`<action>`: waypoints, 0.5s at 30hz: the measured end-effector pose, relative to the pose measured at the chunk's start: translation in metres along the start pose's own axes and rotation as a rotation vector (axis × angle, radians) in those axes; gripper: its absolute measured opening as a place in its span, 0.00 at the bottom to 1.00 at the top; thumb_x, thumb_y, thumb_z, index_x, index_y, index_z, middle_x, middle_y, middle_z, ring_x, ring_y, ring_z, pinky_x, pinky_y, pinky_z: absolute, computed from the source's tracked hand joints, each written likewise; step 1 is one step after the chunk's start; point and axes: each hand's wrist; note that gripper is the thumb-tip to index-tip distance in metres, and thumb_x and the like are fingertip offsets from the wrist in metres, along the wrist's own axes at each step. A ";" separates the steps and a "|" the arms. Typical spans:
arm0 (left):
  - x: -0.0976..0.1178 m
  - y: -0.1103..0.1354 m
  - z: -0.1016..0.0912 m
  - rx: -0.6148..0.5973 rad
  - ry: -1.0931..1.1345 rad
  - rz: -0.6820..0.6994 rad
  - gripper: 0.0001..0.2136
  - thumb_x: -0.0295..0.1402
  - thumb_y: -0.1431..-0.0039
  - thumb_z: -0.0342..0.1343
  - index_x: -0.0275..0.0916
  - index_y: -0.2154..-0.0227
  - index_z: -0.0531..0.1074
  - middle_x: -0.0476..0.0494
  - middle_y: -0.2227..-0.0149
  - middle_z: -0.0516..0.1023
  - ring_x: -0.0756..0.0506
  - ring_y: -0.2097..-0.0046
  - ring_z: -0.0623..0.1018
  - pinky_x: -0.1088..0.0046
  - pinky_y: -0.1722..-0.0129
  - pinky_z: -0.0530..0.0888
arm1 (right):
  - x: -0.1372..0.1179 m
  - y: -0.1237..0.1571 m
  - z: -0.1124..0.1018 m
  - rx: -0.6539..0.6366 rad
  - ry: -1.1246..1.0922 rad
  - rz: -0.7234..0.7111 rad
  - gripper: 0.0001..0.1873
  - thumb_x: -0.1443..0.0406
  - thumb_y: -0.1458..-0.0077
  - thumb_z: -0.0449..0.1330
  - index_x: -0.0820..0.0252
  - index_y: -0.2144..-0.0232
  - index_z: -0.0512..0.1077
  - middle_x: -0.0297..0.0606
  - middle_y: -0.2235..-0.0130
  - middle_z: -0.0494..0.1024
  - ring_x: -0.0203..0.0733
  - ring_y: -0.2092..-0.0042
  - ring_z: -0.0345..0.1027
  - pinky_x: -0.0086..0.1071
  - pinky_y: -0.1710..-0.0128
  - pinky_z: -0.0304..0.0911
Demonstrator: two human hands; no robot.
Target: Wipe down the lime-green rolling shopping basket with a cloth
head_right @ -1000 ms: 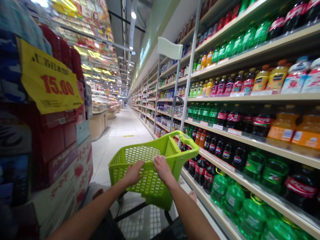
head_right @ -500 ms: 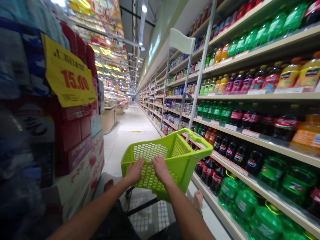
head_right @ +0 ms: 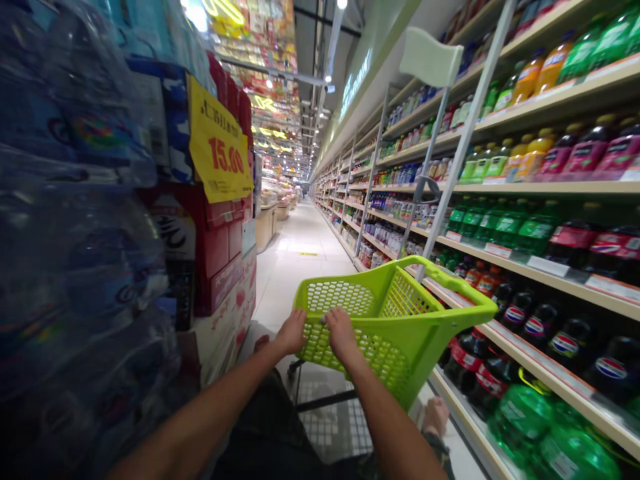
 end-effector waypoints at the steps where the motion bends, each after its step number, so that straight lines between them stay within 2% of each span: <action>1: -0.002 0.001 0.000 -0.002 -0.001 0.013 0.33 0.26 0.56 0.50 0.29 0.44 0.49 0.36 0.39 0.50 0.43 0.38 0.48 0.68 0.42 0.54 | -0.017 -0.006 0.014 0.015 -0.029 -0.041 0.18 0.76 0.51 0.49 0.63 0.59 0.70 0.44 0.55 0.72 0.44 0.51 0.60 0.37 0.50 0.53; 3: -0.010 0.005 0.000 -0.001 0.001 0.017 0.32 0.25 0.55 0.49 0.31 0.44 0.50 0.38 0.39 0.49 0.43 0.38 0.48 0.65 0.42 0.53 | -0.035 -0.012 0.030 0.029 -0.062 -0.110 0.19 0.76 0.50 0.48 0.64 0.56 0.69 0.45 0.51 0.69 0.44 0.47 0.56 0.40 0.47 0.51; 5: -0.019 0.008 0.000 0.004 0.012 0.007 0.31 0.24 0.54 0.47 0.32 0.44 0.49 0.38 0.38 0.48 0.42 0.38 0.48 0.61 0.42 0.53 | -0.030 -0.009 0.030 0.016 -0.065 -0.148 0.20 0.75 0.49 0.48 0.64 0.55 0.68 0.46 0.49 0.68 0.45 0.46 0.54 0.41 0.47 0.50; 7: -0.027 0.010 -0.001 0.007 0.037 0.000 0.31 0.23 0.54 0.46 0.33 0.44 0.49 0.38 0.38 0.48 0.43 0.38 0.49 0.61 0.43 0.55 | -0.005 -0.001 0.016 0.011 -0.037 -0.110 0.20 0.76 0.49 0.48 0.62 0.55 0.69 0.46 0.49 0.68 0.46 0.46 0.55 0.42 0.47 0.50; 9: -0.031 0.009 0.000 0.011 0.069 -0.003 0.31 0.23 0.54 0.46 0.35 0.44 0.49 0.39 0.38 0.49 0.45 0.39 0.51 0.64 0.43 0.56 | 0.022 0.008 -0.004 0.030 0.009 0.004 0.19 0.76 0.49 0.48 0.62 0.57 0.70 0.46 0.52 0.69 0.45 0.49 0.57 0.41 0.49 0.52; 11: -0.032 0.007 0.002 0.016 0.092 -0.010 0.30 0.23 0.54 0.46 0.37 0.44 0.49 0.40 0.38 0.48 0.46 0.38 0.51 0.62 0.43 0.55 | 0.035 0.013 -0.019 0.047 0.046 0.105 0.16 0.76 0.49 0.48 0.63 0.61 0.71 0.47 0.56 0.71 0.45 0.53 0.59 0.40 0.51 0.53; 13: -0.030 0.004 0.004 0.021 0.107 -0.020 0.30 0.24 0.53 0.46 0.38 0.44 0.48 0.39 0.38 0.47 0.45 0.38 0.50 0.59 0.43 0.54 | 0.025 0.009 -0.020 0.032 0.053 0.117 0.14 0.75 0.49 0.48 0.64 0.63 0.71 0.47 0.59 0.72 0.45 0.55 0.60 0.39 0.53 0.55; 15: -0.028 0.003 0.006 0.024 0.118 -0.029 0.30 0.24 0.53 0.46 0.38 0.44 0.48 0.38 0.38 0.46 0.45 0.38 0.50 0.58 0.43 0.55 | -0.003 -0.001 -0.007 0.001 0.032 0.055 0.13 0.75 0.49 0.49 0.63 0.64 0.71 0.44 0.60 0.72 0.43 0.55 0.61 0.37 0.52 0.55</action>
Point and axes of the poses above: each hand's wrist, its own y-axis away from the middle knuckle, its own z-axis out of the palm, x = y × z
